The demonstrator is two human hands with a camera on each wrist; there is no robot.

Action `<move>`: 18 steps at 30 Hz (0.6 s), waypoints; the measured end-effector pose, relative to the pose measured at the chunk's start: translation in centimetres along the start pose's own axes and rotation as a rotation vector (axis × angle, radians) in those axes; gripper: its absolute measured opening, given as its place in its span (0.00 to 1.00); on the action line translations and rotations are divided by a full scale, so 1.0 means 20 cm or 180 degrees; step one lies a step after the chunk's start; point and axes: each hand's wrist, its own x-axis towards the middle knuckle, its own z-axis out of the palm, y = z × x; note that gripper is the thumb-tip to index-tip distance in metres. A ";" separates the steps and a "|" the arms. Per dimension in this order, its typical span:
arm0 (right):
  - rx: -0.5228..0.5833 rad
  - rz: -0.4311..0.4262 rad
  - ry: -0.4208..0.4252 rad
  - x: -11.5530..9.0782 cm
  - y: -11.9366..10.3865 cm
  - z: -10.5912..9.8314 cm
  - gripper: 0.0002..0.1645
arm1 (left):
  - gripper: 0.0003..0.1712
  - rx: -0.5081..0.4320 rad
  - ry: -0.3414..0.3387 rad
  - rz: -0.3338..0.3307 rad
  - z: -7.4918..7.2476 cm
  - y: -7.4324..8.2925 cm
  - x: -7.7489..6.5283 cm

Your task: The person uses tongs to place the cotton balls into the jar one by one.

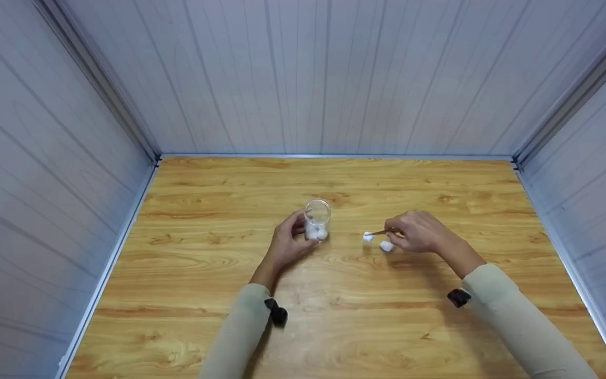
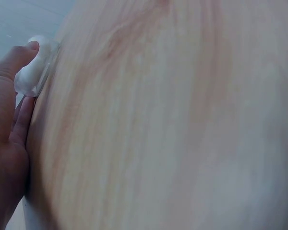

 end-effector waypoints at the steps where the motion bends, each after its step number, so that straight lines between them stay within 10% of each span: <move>1: -0.0008 0.0003 0.0009 0.00 0.00 -0.01 0.07 | 0.45 -0.0004 0.0001 0.0005 0.00 0.00 0.00; 18: 0.0063 0.0067 0.0193 0.04 0.00 -0.07 0.05 | 0.42 0.0098 0.0010 0.0028 0.00 0.00 0.00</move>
